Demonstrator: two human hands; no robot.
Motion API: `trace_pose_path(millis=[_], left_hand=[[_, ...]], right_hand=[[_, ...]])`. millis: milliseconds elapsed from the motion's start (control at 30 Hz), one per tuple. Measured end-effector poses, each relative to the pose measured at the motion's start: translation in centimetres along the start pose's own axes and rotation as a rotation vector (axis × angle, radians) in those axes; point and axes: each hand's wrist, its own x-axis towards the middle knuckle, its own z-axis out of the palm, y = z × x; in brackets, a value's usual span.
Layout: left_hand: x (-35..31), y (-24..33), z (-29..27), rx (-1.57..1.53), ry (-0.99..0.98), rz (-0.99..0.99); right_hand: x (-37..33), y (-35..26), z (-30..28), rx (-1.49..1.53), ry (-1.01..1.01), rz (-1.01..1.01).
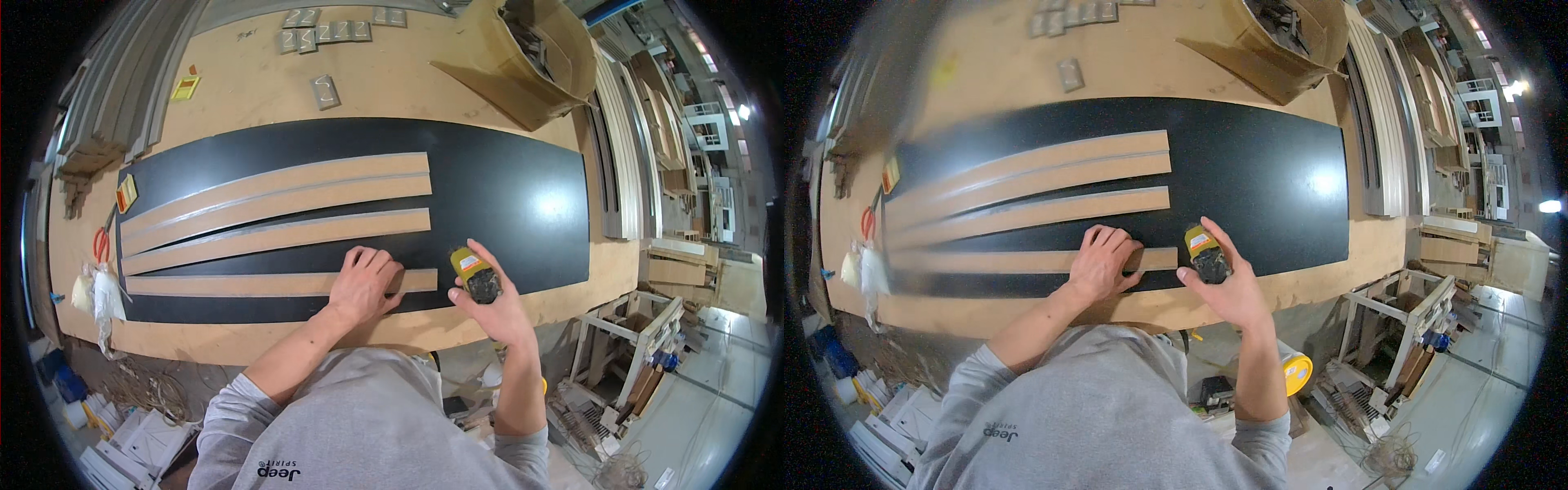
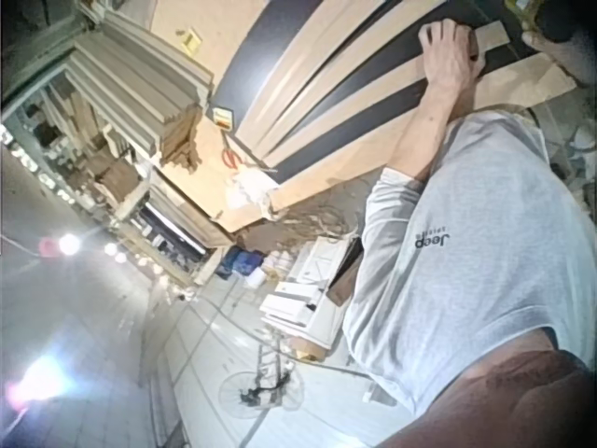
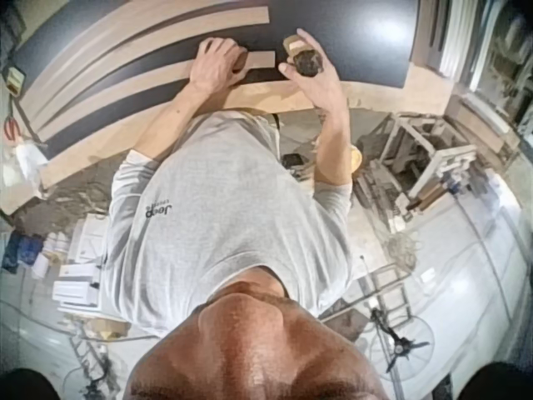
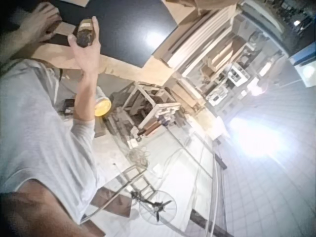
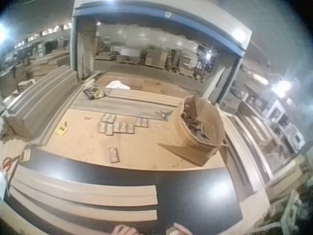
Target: Manually align and attach small wooden blocks to larger wooden strips using a pneumatic nail gun in a workshop.
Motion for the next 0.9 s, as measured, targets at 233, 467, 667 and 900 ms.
trace_pose_path(millis=[233,467,667,900], left_hand=[[-0.1,-0.2,0.1,0.009,0.005,-0.015],[1.9,-1.5,-3.6,-0.01,0.341,-0.097],[2.6,-5.3,-2.8,0.008,0.252,-0.186],[2.8,-5.6,-2.8,-0.068,0.257,-0.158]], right_hand=[[1.9,-3.0,-1.1,-0.058,-0.054,0.024],[4.1,-5.6,-0.3,0.048,-0.235,0.166],[7.0,-6.9,1.3,-0.088,-0.299,0.091],[8.6,-6.8,1.7,-0.138,-0.331,0.143]])
